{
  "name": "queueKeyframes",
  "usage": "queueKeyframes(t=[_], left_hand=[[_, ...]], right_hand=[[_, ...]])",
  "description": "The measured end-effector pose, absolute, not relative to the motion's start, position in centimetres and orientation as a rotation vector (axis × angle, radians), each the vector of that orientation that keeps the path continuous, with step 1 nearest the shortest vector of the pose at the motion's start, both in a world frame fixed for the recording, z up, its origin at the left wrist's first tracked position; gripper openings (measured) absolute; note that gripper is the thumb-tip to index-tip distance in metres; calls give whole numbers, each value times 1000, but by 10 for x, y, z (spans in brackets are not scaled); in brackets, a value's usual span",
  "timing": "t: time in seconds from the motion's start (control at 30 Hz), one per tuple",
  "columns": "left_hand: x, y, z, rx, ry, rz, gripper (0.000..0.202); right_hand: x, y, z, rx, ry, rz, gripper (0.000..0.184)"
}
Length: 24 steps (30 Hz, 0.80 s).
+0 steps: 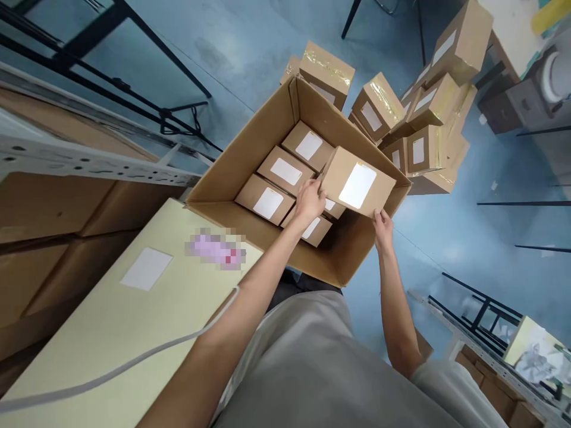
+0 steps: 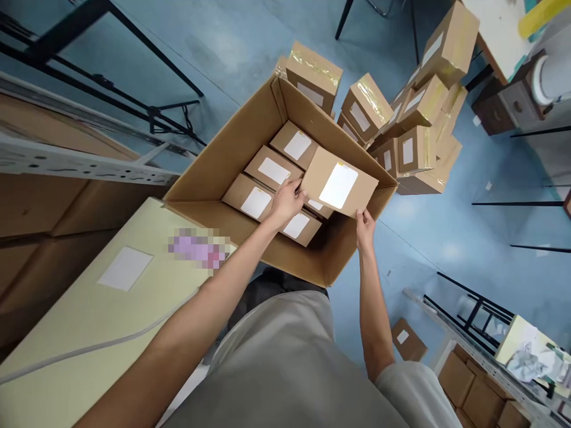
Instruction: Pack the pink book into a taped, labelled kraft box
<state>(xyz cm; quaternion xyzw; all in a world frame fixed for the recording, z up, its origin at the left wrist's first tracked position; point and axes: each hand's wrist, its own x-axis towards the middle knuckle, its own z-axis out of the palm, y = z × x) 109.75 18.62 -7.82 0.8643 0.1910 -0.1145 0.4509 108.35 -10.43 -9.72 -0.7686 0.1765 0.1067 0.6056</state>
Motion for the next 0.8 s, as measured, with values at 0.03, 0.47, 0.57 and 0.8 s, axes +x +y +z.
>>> queueKeyframes(t=[0.03, 0.47, 0.57, 0.8], left_hand=[[1113, 184, -85, 2125, 458, -276, 43], [1052, 209, -119, 2029, 705, -350, 49], [1010, 215, -110, 1990, 739, -319, 42], [920, 202, -83, 1964, 850, -245, 37]], right_hand=[[1095, -106, -111, -1750, 421, 219, 66], [1104, -79, -200, -1750, 818, 317, 52], [1105, -75, -198, -1755, 830, 382, 47], [1145, -76, -204, -1806, 956, 532, 36]])
